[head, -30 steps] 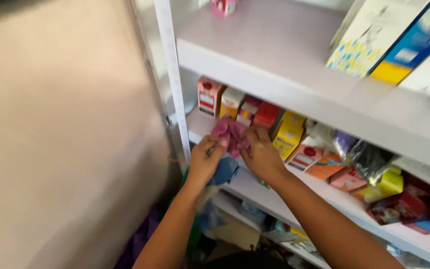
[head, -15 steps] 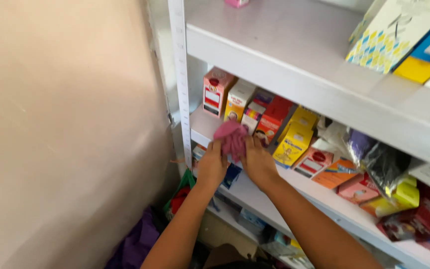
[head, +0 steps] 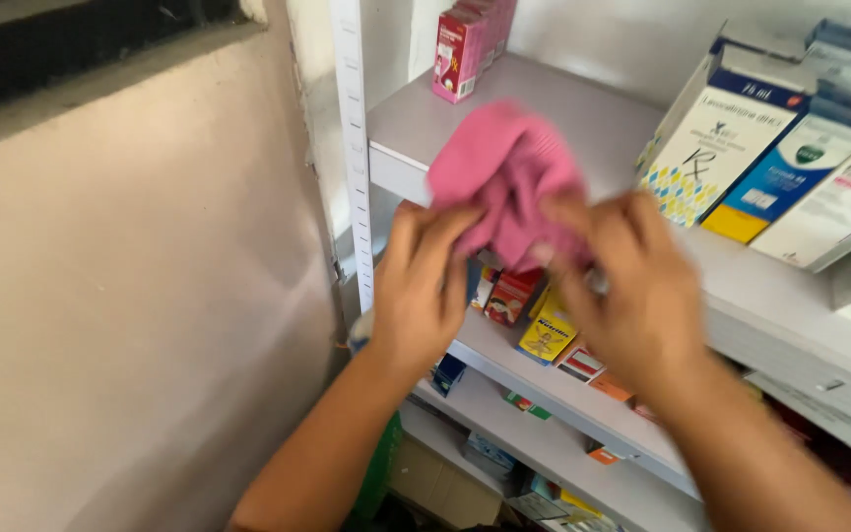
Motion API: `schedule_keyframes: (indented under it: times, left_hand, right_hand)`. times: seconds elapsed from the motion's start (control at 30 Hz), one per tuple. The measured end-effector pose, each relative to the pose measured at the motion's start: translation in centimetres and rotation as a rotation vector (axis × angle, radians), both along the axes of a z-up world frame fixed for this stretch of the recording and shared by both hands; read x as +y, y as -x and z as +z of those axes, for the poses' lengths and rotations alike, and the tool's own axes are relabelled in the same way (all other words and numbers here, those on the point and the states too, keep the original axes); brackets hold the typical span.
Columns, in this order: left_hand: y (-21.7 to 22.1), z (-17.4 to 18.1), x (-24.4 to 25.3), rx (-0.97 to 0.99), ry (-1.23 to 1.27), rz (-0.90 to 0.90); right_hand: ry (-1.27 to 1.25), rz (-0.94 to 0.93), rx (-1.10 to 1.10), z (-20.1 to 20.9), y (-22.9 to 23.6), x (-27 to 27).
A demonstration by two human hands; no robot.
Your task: Wiping dust off various medicine boxes and cleaning the storage shelves with a cloth.
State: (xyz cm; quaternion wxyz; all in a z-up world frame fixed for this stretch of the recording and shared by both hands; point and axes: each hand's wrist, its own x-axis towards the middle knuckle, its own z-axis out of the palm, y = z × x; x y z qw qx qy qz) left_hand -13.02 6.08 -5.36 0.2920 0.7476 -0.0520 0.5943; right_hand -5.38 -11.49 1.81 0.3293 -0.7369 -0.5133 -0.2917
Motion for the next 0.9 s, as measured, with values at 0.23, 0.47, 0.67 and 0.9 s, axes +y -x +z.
schedule_keyframes:
  times: [0.23,0.47,0.67,0.9]
  left_hand:
    - [-6.4,-0.5,1.5,0.156,-0.253,0.038]
    - [-5.7,-0.7,1.3,0.304,-0.375,0.064]
    - [-6.0,0.0,2.4,0.334,-0.386,0.058]
    - [-7.9,-1.5,4.5,0.31,-0.4,0.173]
  right_hand:
    - [0.215,-0.171,-0.306,1.1,-4.8,0.6]
    - [0.38,0.077,0.015,-0.9,-5.3,2.4]
    - [0.372,-0.119,-0.042,-1.1,-8.5,5.3]
    - [0.408,0.197,0.159,-4.0,-16.1,9.4]
